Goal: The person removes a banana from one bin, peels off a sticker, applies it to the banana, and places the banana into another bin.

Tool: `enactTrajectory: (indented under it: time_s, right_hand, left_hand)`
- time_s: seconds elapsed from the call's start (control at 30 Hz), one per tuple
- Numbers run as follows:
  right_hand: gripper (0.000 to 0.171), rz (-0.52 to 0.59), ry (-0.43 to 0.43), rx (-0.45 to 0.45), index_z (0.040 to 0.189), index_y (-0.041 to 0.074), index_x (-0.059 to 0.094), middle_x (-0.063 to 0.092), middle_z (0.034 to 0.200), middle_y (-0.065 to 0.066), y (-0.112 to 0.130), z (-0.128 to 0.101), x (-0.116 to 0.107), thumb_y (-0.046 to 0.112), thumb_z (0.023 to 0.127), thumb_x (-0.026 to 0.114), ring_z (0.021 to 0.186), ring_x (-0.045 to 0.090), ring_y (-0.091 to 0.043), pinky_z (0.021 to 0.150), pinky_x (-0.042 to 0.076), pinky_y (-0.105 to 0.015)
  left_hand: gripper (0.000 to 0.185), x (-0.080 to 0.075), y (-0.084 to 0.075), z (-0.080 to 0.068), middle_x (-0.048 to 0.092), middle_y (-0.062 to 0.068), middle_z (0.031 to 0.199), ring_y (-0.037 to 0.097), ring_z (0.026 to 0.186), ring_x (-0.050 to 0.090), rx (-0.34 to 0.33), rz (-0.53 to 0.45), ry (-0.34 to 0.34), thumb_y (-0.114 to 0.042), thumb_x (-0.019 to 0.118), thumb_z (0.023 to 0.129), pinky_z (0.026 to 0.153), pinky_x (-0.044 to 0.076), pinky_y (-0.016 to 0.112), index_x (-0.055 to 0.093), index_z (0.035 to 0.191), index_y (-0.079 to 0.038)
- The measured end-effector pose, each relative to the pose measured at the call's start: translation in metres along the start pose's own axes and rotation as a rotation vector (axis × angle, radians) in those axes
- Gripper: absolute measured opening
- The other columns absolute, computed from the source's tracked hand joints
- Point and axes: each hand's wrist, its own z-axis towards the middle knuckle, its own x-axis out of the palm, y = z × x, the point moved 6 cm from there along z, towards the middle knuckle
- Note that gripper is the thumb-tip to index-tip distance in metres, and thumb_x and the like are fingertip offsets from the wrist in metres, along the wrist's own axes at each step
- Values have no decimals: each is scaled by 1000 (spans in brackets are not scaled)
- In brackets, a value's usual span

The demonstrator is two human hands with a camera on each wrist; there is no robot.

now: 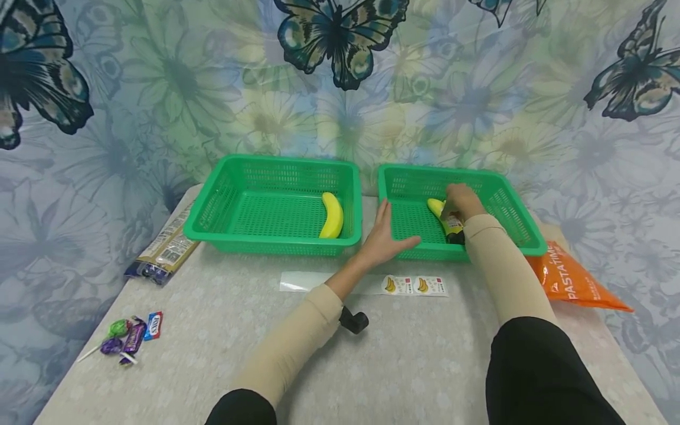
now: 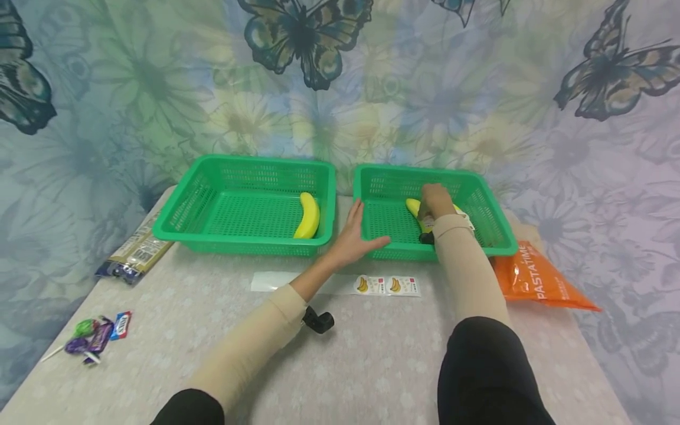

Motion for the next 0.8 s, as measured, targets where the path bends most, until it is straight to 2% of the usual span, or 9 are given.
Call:
enactTrajectory:
  time_s: [0.1,0.23,0.27,0.33,0.4,0.5,0.63,0.73,0.8]
  right_hand:
    - [41,15,6,1,115,-6,54,57,110,-29,2,-3,1,7,82,75,96,61,-41,73,57,-43]
    - [43,24,-2,-5,118,-8,52,54,113,-31,3,-8,0,6,84,73,101,58,-44,77,56,-47]
    - [43,34,-5,-3,118,-8,52,53,114,-31,3,-9,-1,6,84,73,100,58,-44,77,55,-47]
    - [42,27,-12,-7,118,-8,53,54,113,-32,4,-10,-2,7,84,73,99,58,-44,77,55,-47]
    - [42,25,-12,-6,118,-8,53,55,112,-31,4,-11,-3,8,85,73,98,59,-43,76,55,-46]
    - [40,8,-14,-6,113,-8,56,57,108,-30,3,-10,-3,11,84,75,92,61,-40,72,56,-43]
    - [33,14,-10,-10,104,-6,59,60,98,-26,0,-9,-2,13,83,76,80,61,-34,64,54,-38]
    - [29,24,-5,-16,100,-5,59,60,93,-24,-1,-9,-1,13,84,76,75,61,-31,62,53,-36]
    - [29,23,-6,-16,100,-5,60,61,91,-23,0,-8,-1,13,84,76,74,61,-30,62,53,-36]
  left_hand:
    - [109,-2,-9,-15,-11,5,166,34,143,37,-21,129,46,-54,66,87,105,47,48,-5,157,-11]
    - [102,-21,-36,-50,4,6,166,32,138,44,-14,410,129,-61,60,88,97,53,45,5,158,-11]
    - [100,-30,-43,-58,7,4,166,30,143,38,9,462,136,-62,59,88,103,49,47,8,158,-13]
    - [96,-57,-50,-73,14,1,165,27,146,33,60,534,120,-62,59,88,105,47,48,11,158,-17]
    - [94,-92,-48,-83,17,0,165,25,147,30,96,578,77,-61,59,88,108,44,48,12,158,-19]
    - [93,-158,-27,-93,17,2,164,29,150,22,64,640,-36,-60,59,88,114,34,57,13,158,-20]
    - [97,-244,26,-107,14,7,165,42,150,13,-96,718,-160,-65,56,88,114,24,67,12,158,-16]
    - [102,-288,71,-119,9,14,165,51,147,7,-212,743,-170,-70,50,87,113,16,71,6,158,-11]
    - [106,-306,95,-127,2,16,165,55,145,2,-270,712,-151,-73,47,87,113,11,72,0,158,-10]
